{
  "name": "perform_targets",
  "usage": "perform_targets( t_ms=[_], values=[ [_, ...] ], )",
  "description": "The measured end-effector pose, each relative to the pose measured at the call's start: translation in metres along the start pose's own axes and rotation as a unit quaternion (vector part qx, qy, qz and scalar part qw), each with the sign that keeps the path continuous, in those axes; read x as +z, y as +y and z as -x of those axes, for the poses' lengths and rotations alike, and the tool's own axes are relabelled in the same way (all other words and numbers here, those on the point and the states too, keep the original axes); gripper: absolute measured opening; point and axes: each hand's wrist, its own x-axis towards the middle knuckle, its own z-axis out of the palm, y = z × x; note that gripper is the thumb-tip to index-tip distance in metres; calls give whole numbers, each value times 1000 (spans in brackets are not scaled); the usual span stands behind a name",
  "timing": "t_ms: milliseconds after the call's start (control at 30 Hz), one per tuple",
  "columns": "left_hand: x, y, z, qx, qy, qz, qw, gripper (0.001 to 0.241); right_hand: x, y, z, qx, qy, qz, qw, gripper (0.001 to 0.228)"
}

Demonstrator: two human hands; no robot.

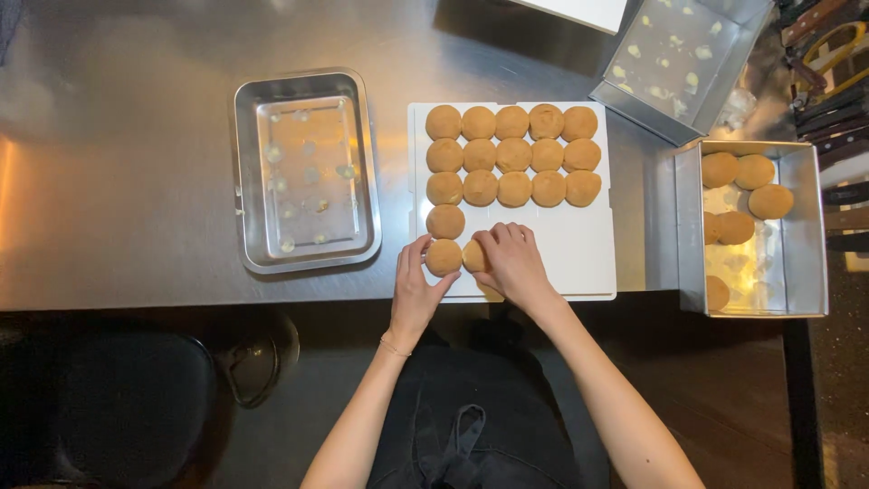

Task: Organizing bread buns from various trays onto a white square board in a 5x5 grid.

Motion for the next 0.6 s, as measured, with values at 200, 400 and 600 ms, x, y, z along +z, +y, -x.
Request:
perform_targets(
  t_ms=[200, 400, 600],
  values=[
    [-2, 2, -5, 5, -17, 1, 1000, 73, 5, -3, 2, 21, -3, 8, 1000, 67],
    [-11, 7, -3, 35, -26, -10, 999, 78, -28, 44, 40, 150, 96, -142, 974, 79],
    [-12, 22, -12, 146, -72, -106, 981, 64, -26, 50, 53, 90, 31, -187, 978, 89]
  ],
)
